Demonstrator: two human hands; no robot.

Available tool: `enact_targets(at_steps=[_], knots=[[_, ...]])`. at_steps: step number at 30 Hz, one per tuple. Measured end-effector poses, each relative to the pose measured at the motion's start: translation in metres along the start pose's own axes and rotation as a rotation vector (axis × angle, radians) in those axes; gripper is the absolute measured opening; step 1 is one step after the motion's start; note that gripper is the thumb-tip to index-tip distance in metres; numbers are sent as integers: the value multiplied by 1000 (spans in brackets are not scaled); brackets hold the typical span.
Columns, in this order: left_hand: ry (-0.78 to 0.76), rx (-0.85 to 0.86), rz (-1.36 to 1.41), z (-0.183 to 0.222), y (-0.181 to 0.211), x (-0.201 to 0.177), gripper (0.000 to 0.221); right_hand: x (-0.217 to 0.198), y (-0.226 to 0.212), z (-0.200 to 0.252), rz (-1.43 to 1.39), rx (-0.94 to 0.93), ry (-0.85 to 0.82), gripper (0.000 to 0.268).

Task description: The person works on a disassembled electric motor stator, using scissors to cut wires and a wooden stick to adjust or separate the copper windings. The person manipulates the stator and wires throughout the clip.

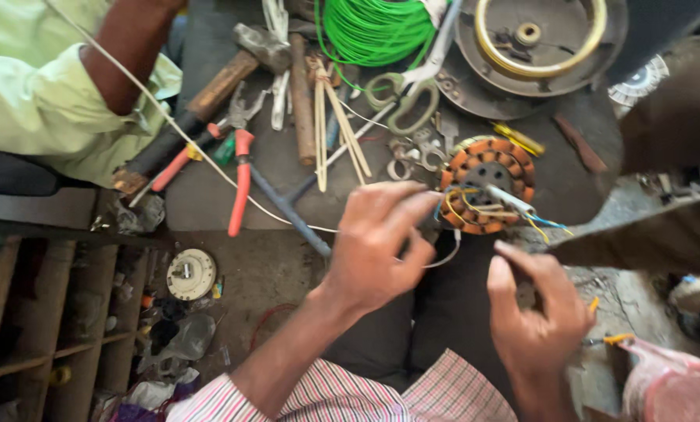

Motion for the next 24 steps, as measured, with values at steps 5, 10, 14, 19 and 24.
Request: enact_targets(at_steps=[5,10,14,19,24], knots=[[44,-348,-127,10,-44,-34,15,19,-25,5,-60,27,-110,13],[-236,-515,-326,8,-65,-16,30,46,-48,5,-195,-28,-215,14],[-190,-563,-310,4,-75,-13,28,54,-54,7,-144,8,-253,14],[-143,-579,-316,-4,-79,-17,24,63,-57,8,-137,39,-262,13],[-104,-623,-275,-1,-78,-39,24,62,-57,5,-115,59,-268,14]])
Point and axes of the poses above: each hand's wrist, its own z-axis away from the middle knuckle, its own x-axis out of the palm, y = z × x, the point moved 5 cm from there along -z, towards the middle knuckle, and after that the axes turned 4 degrees about x, right-handed, at the moved point
